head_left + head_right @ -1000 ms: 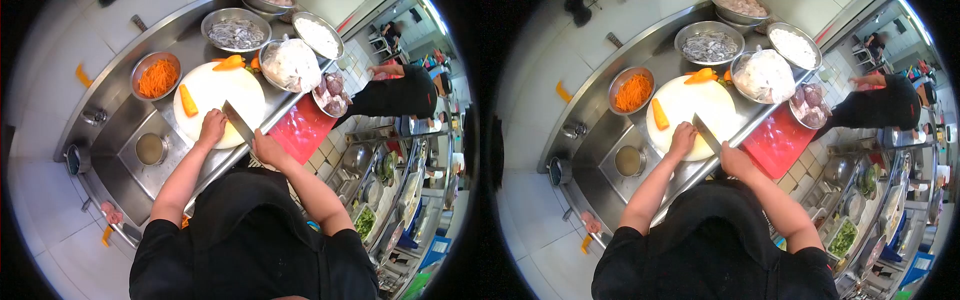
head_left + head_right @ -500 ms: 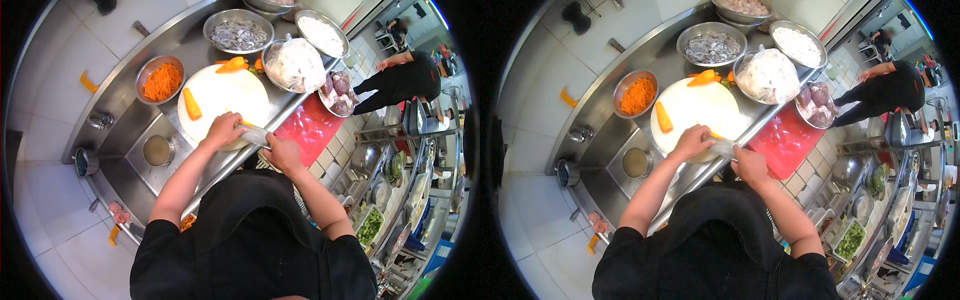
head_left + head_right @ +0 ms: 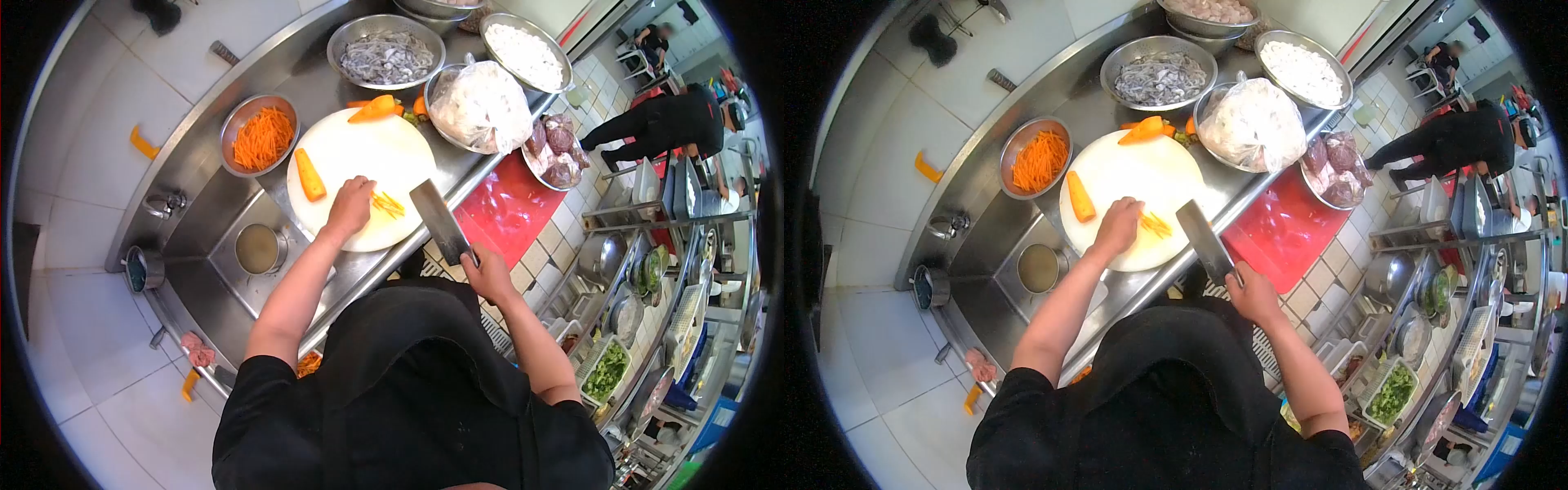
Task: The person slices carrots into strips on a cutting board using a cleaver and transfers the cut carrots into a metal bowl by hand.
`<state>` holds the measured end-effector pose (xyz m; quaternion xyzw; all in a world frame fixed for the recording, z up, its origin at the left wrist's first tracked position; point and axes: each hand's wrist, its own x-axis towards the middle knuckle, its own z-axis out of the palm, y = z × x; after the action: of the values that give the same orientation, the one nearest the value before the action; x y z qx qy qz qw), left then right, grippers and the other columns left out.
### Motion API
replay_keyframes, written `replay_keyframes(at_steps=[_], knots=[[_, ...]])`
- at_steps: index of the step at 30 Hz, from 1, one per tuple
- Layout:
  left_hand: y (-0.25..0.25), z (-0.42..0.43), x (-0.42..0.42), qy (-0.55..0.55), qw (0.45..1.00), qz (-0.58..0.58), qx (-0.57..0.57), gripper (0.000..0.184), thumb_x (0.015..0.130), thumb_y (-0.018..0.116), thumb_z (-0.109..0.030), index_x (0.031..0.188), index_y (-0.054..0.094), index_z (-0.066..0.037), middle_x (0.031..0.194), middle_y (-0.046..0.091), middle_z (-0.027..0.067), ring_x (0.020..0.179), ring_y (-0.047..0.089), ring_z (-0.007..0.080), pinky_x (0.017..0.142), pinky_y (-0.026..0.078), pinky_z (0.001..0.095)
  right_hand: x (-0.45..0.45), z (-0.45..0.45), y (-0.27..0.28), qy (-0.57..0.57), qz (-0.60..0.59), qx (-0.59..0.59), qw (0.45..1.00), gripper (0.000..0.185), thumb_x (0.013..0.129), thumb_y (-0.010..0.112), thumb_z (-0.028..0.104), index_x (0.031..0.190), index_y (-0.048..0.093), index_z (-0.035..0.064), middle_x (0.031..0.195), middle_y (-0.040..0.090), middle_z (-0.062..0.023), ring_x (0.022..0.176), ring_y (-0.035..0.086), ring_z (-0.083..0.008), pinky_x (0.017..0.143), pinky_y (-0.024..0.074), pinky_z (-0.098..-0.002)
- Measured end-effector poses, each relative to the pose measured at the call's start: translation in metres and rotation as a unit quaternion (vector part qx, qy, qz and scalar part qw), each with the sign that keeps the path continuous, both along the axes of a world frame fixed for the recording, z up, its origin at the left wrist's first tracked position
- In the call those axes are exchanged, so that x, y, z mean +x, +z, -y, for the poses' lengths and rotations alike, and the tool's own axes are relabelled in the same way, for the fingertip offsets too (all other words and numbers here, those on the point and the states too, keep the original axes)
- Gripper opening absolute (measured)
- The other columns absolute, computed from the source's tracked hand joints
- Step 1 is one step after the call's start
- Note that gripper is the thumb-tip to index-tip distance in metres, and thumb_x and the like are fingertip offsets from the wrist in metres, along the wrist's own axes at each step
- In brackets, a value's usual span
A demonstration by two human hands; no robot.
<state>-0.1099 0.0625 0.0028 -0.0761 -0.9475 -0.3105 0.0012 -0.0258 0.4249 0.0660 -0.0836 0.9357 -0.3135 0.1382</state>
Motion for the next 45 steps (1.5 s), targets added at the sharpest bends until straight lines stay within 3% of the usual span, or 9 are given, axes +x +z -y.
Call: replay_keyframes(at_steps=[4, 6, 8, 11, 16, 26, 34, 43, 45], knots=[[-0.009, -0.008, 0.015, 0.068, 0.989, 0.024, 0.128, 0.038, 0.100, 0.060, -0.008, 0.136, 0.067, 0.001, 0.141, 0.064, 0.0221, 0.133, 0.057, 0.0405, 0.114, 0.047, 0.0467, -0.016, 0.007, -0.011, -0.101, 0.220, -0.103, 0.965, 0.028, 0.102, 0.068, 0.028, 0.114, 0.069, 0.0030, 0.098, 0.077, -0.0220, 0.093, 0.074, -0.0442, 0.082, 0.0571, -0.0511], [-0.029, -0.019, 0.023, 0.093, 0.988, -0.029, 0.119, 0.043, 0.101, 0.061, -0.014, 0.142, 0.061, 0.002, 0.146, 0.060, 0.0247, 0.138, 0.053, 0.0421, 0.118, 0.043, 0.0481, -0.011, 0.004, -0.064, -0.036, 0.081, -0.128, 0.988, 0.032, 0.104, 0.066, 0.029, 0.118, 0.069, 0.0012, 0.105, 0.077, -0.0216, 0.100, 0.075, -0.0398, 0.087, 0.0572, -0.0502], [-0.043, -0.047, 0.025, 0.109, 0.985, -0.069, 0.114, 0.058, 0.103, 0.062, -0.021, 0.155, 0.047, 0.002, 0.158, 0.048, 0.0288, 0.150, 0.042, 0.0452, 0.125, 0.034, 0.0516, -0.008, 0.022, -0.065, -0.067, 0.175, -0.097, 0.978, 0.033, 0.105, 0.064, 0.030, 0.127, 0.071, 0.0060, 0.112, 0.076, -0.0224, 0.108, 0.072, -0.0384, 0.095, 0.0560, -0.0489], [-0.046, -0.068, 0.019, 0.105, 0.989, -0.066, 0.085, 0.069, 0.105, 0.059, -0.020, 0.164, 0.033, 0.002, 0.171, 0.029, 0.0315, 0.159, 0.026, 0.0475, 0.131, 0.023, 0.0551, -0.016, 0.057, -0.010, -0.066, 0.272, -0.184, 0.942, 0.034, 0.105, 0.061, 0.029, 0.128, 0.067, 0.0039, 0.100, 0.074, -0.0224, 0.059, 0.071, -0.0287, 0.067, 0.0597, -0.0441], [-0.048, -0.076, 0.008, 0.156, 0.979, -0.082, 0.107, 0.061, 0.105, 0.048, -0.006, 0.163, 0.033, 0.002, 0.172, 0.025, 0.0323, 0.160, 0.025, 0.0481, 0.132, 0.022, 0.0532, -0.020, 0.076, -0.042, 0.029, 0.240, -0.204, 0.949, 0.025, 0.108, 0.058, 0.027, 0.114, 0.062, 0.0030, 0.076, 0.066, -0.0074, 0.052, 0.063, -0.0154, 0.054, 0.0537, -0.0354], [-0.028, -0.057, -0.018, 0.215, 0.948, -0.150, 0.179, 0.048, 0.095, 0.047, 0.009, 0.142, 0.056, 0.003, 0.160, 0.046, 0.0267, 0.155, 0.038, 0.0422, 0.131, 0.028, 0.0494, -0.043, 0.097, -0.024, 0.040, 0.226, -0.242, 0.943, 0.026, 0.110, 0.058, 0.024, 0.130, 0.065, 0.0086, 0.073, 0.060, -0.0016, 0.055, 0.058, -0.0113, 0.051, 0.0527, -0.0294], [0.088, 0.078, -0.093, 0.212, 0.931, -0.276, 0.107, 0.063, 0.085, 0.052, 0.014, 0.145, 0.059, -0.003, 0.166, 0.042, 0.0261, 0.153, 0.041, 0.0452, 0.127, 0.035, 0.0494, -0.129, 0.197, 0.083, 0.084, 0.239, -0.319, 0.913, 0.020, 0.109, 0.061, 0.020, 0.103, 0.057, 0.0008, 0.068, 0.061, -0.0043, 0.052, 0.057, -0.0121, 0.049, 0.0462, -0.0304], [0.033, 0.231, -0.096, 0.353, 0.921, -0.161, 0.031, 0.043, 0.092, 0.059, 0.005, 0.132, 0.070, -0.003, 0.149, 0.062, 0.0196, 0.143, 0.056, 0.0356, 0.123, 0.041, 0.0422, -0.123, 0.151, 0.069, -0.057, 0.251, -0.333, 0.907, 0.018, 0.108, 0.062, 0.018, 0.107, 0.057, 0.0010, 0.071, 0.059, -0.0034, 0.052, 0.055, -0.0121, 0.048, 0.0441, -0.0299], [0.019, 0.224, -0.075, 0.323, 0.922, -0.085, 0.198, 0.042, 0.092, 0.058, 0.007, 0.130, 0.071, -0.004, 0.149, 0.062, 0.0179, 0.142, 0.056, 0.0349, 0.123, 0.041, 0.0427, -0.106, 0.116, 0.035, -0.077, 0.239, -0.322, 0.913, 0.016, 0.108, 0.061, 0.017, 0.108, 0.058, 0.0012, 0.071, 0.059, -0.0032, 0.052, 0.055, -0.0120, 0.048, 0.0442, -0.0295]])
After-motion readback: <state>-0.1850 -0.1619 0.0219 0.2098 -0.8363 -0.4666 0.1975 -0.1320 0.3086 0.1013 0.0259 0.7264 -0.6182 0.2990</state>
